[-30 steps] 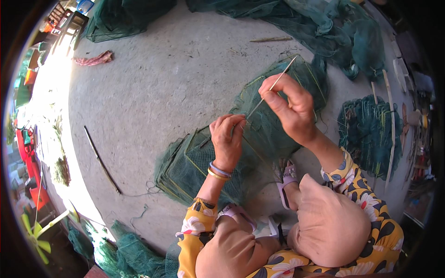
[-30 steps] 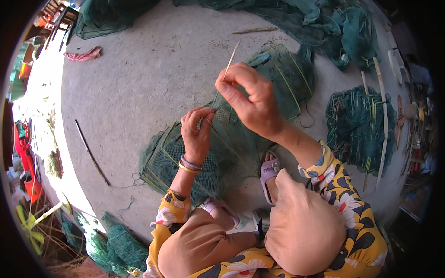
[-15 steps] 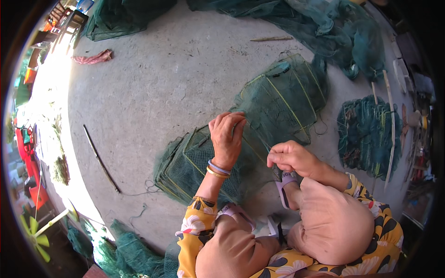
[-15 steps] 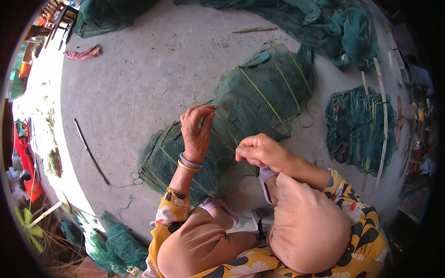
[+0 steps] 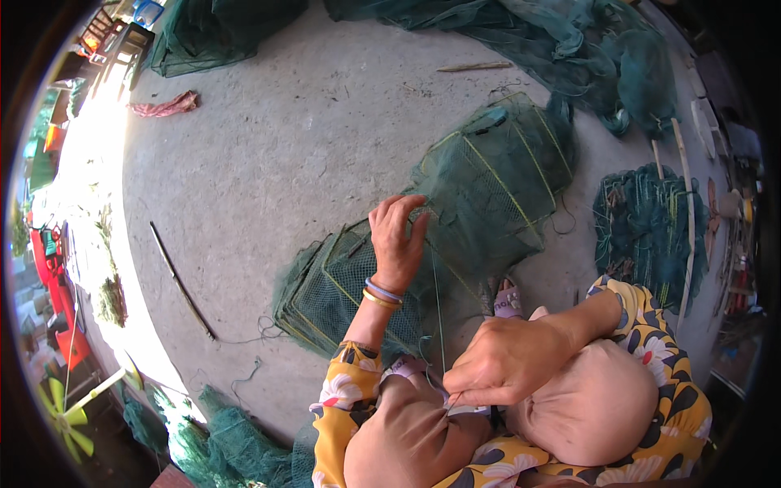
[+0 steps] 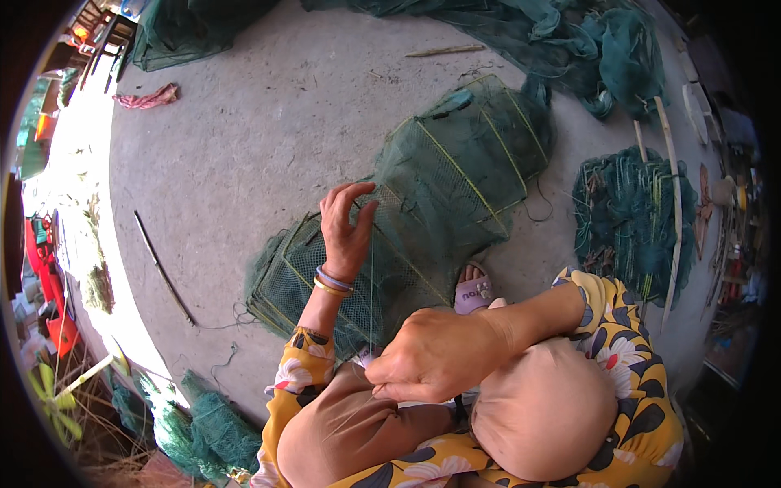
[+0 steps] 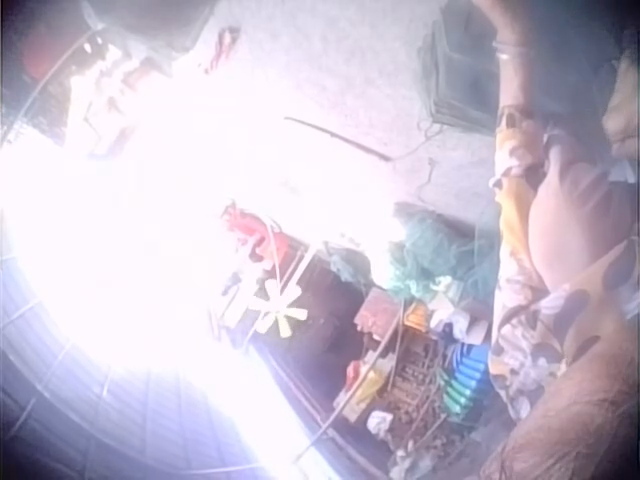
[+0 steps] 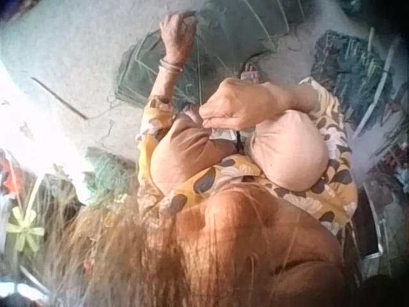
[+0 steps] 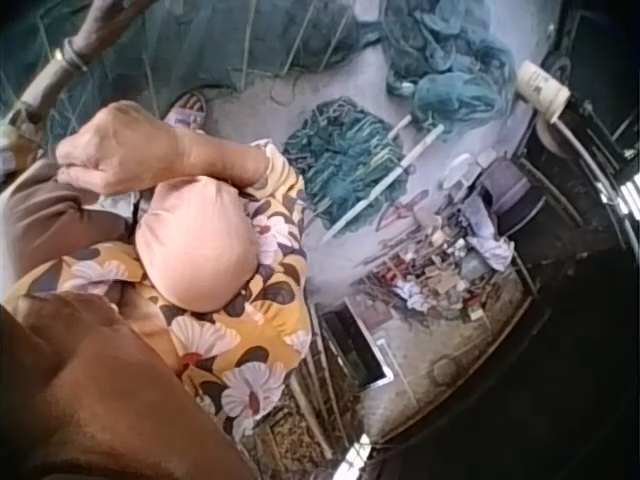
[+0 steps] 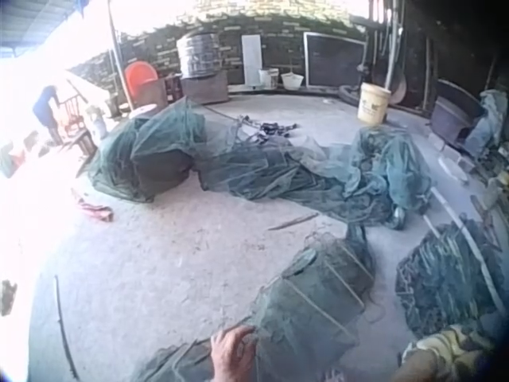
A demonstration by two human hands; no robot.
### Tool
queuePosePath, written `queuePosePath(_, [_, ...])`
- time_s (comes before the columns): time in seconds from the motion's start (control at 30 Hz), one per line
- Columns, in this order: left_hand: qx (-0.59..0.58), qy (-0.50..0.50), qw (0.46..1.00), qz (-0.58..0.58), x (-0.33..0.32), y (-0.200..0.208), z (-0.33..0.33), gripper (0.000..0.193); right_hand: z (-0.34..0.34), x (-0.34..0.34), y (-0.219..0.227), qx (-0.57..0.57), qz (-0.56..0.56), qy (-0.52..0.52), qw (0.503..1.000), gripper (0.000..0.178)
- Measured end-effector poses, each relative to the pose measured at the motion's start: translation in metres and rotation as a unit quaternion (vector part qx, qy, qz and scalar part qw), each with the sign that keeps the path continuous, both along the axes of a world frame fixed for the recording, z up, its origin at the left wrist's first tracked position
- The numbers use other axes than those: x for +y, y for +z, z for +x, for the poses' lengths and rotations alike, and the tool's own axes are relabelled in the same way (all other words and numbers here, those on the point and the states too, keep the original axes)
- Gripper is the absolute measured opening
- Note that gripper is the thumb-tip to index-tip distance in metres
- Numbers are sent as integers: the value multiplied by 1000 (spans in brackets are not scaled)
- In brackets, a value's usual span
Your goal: The recorder is repairing or sewing green mesh fishing nets using a needle and thread.
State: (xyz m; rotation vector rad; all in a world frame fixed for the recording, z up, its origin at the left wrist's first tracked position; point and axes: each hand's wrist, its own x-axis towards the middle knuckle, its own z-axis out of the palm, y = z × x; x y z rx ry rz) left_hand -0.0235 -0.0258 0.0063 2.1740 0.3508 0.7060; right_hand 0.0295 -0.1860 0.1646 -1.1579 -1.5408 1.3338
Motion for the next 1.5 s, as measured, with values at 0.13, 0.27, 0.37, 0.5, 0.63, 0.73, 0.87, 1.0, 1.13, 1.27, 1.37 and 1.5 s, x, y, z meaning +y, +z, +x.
queuePosePath(0.13, [-36, -7, 999, 33, -1, -1, 5, 19, -4, 13, 9, 12, 29, -5, 999, 23])
queuePosePath(0.27, [-35, 8, 999, 34, 0, -3, 7, 12, -11, 11, 11, 52, 45, -35, 997, 22])
queuePosePath(0.37, [-47, 0, 997, 64, 2, -7, 9, 12, -16, 12, 9, 76, 58, -52, 994, 21])
queuePosePath(0.5, [-31, 9, 997, 69, 3, -5, 13, 11, -16, 13, 8, 52, 103, -46, 992, 22])
queuePosePath(0.63, [-28, 38, 999, 9, 3, -6, 11, 11, 1, 2, 5, -1, -18, -82, 996, 23])
queuePosePath(0.73, [-38, 43, 998, -33, 5, 1, 4, 12, 29, -9, -1, 22, -184, -171, 968, 47])
queuePosePath(0.87, [-54, 51, 993, -92, 1, 0, 7, 10, 40, -30, -51, 120, -157, -316, 928, 35])
queuePosePath(1.0, [-36, 82, 983, -160, 4, -3, 1, 9, 43, -12, -79, 173, -294, -334, 879, 21])
queuePosePath(1.13, [-21, 89, 975, -201, 1, -3, 4, 8, 46, -7, -105, 193, -302, -335, 871, 22])
queuePosePath(1.27, [-7, 93, 975, -200, 4, -3, 3, 7, 45, -1, -108, 180, -316, -330, 871, 22])
queuePosePath(1.37, [-11, 94, 975, -202, 4, -3, 4, 6, 44, -2, -112, 175, -317, -329, 872, 23])
queuePosePath(1.5, [-14, 91, 974, -209, 3, -3, 4, 5, 45, 0, -114, 170, -312, -337, 872, 23])
